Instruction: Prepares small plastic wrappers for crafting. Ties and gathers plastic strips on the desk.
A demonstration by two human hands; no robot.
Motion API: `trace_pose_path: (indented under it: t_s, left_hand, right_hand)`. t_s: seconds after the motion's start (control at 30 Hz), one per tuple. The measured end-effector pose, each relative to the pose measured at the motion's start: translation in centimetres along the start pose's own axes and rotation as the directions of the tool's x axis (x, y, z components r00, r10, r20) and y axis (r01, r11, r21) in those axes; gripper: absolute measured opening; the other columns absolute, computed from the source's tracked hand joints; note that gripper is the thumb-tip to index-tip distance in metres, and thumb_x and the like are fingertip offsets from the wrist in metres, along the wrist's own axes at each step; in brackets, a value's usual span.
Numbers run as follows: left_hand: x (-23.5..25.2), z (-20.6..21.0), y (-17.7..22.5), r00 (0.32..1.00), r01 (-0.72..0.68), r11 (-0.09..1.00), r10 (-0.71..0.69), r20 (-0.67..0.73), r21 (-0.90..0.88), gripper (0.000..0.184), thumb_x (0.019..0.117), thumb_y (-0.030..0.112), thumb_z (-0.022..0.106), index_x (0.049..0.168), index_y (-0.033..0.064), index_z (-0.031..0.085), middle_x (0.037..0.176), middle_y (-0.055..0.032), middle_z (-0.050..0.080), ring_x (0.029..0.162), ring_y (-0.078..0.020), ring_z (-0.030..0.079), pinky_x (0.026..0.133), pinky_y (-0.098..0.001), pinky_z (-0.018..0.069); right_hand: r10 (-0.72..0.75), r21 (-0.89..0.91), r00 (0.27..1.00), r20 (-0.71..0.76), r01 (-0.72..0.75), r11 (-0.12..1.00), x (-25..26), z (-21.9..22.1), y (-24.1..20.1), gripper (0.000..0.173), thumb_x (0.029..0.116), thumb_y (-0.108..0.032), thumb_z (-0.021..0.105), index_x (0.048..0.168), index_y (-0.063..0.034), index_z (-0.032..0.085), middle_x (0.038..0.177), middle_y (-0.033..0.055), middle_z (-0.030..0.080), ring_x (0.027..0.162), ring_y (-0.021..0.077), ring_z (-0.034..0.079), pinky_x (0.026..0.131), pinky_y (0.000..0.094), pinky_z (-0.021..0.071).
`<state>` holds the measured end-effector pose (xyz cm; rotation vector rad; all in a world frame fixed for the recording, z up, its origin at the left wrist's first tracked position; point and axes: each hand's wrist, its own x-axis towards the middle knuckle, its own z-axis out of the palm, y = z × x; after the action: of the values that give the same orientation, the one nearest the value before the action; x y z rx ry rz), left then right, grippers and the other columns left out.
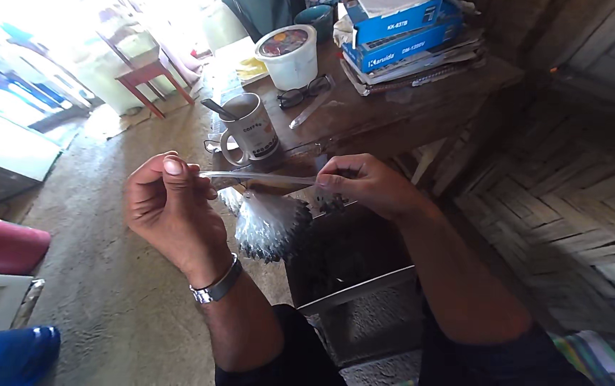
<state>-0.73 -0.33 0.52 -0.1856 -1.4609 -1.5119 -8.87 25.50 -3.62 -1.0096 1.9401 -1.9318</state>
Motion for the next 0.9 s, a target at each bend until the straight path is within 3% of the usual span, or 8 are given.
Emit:
trace_pose_path:
  t_s: [0.17,0.47,0.53,0.6,0.7,0.77,0.83,0.9]
  left_hand:
    - [0.0,0.0,-0.3,1.0,0.006,1.0,-0.006,0.018,-0.002,0.009,0.1047,0.011,0.058,0.11,0.0077,0.065,0.093,-0.001,0.068,0.07,-0.0103,0.066,0.059,-0.0242,0.0587]
    - [0.2,-0.3,0.1,1.0,-0.014,1.0,0.014,0.003,-0.025,0.012,0.1055,0.011,0.057,0.116,0.0094,0.062,0.093,0.0002,0.067,0.073,-0.0108,0.067,0.062,-0.0247,0.0594]
    - [0.2,-0.3,0.2,0.998,-0.006,0.991,0.014,0.062,-0.134,0.027,0.1081,0.018,0.052,0.135,0.0138,0.051,0.105,0.0008,0.068,0.083,-0.0114,0.068,0.071,-0.0252,0.0598]
    - [0.1,0.0,0.0,0.982,0.034,0.973,0.01,0.191,-0.227,0.05,0.111,0.034,0.042,0.156,0.0225,0.025,0.137,-0.0006,0.062,0.093,-0.011,0.067,0.078,-0.0241,0.0562]
    - [-0.9,0.9,-1.2,0.915,0.182,0.965,-0.096,0.391,-0.187,0.074,0.1056,0.055,0.046,0.162,0.0229,0.01,0.154,0.0001,0.049,0.103,-0.0141,0.068,0.086,-0.0297,0.0579]
    - [-2.0,1.8,-1.7,0.838,0.304,0.951,-0.239,0.491,-0.055,0.073,0.0997,0.052,0.061,0.157,0.0158,0.034,0.142,-0.0024,0.057,0.103,-0.0164,0.068,0.085,-0.0328,0.0601]
    - [-2.9,3.0,-1.9,0.766,0.316,0.946,-0.3,0.569,0.074,0.054,0.0984,0.048,0.066,0.139,0.0123,0.06,0.125,-0.0042,0.067,0.097,-0.0156,0.068,0.079,-0.0314,0.0602]
    - [-3.8,4.0,-2.0,0.768,0.28,0.952,-0.299,0.566,0.124,0.031,0.1008,0.034,0.067,0.119,0.0102,0.072,0.112,-0.0046,0.072,0.086,-0.014,0.069,0.072,-0.0288,0.0604]
  right_hand:
    - [-0.007,0.016,1.0,0.005,0.007,1.0,0.1,0.0,0.1,0.015,0.0986,-0.015,0.068,0.105,-0.0035,0.075,0.097,0.0054,0.071,0.084,0.011,0.065,0.074,0.026,0.0561]
    - [-0.047,0.054,0.999,-0.018,0.048,0.997,0.2,0.2,0.1,0.013,0.0948,-0.01,0.073,0.103,0.0002,0.072,0.091,0.0076,0.07,0.081,0.0119,0.066,0.074,0.0255,0.057]
    - [-0.076,0.05,0.997,-0.023,0.077,0.996,0.2,0.5,0.2,0.013,0.0948,-0.01,0.072,0.102,0.0004,0.072,0.09,0.0069,0.07,0.081,0.0111,0.065,0.073,0.025,0.0564]
    - [-0.095,0.037,0.994,-0.048,0.097,0.995,0.3,0.8,0.3,0.014,0.0957,-0.011,0.071,0.104,-0.0002,0.073,0.095,0.0068,0.071,0.085,0.0116,0.067,0.077,0.0263,0.0575]
    - [-0.136,0.045,0.982,-0.129,0.142,0.989,0.5,1.4,0.3,0.014,0.098,-0.011,0.068,0.106,-0.0009,0.073,0.102,0.0069,0.072,0.092,0.0122,0.067,0.083,0.0277,0.058]
    - [-0.145,0.046,0.972,-0.187,0.156,0.987,0.6,1.7,0.3,0.014,0.0978,-0.012,0.068,0.107,-0.0023,0.073,0.101,0.0053,0.072,0.09,0.0106,0.066,0.081,0.026,0.0565]
    - [-0.146,0.047,0.965,-0.216,0.159,0.986,0.6,1.9,0.2,0.014,0.0971,-0.011,0.069,0.106,-0.0018,0.073,0.1,0.0055,0.071,0.089,0.0111,0.066,0.081,0.0261,0.0571]
    - [-0.132,0.049,0.964,-0.23,0.146,0.988,0.5,2.1,0.0,0.013,0.0965,-0.01,0.07,0.106,-0.0013,0.073,0.097,0.0057,0.07,0.087,0.0117,0.066,0.079,0.0261,0.0573]
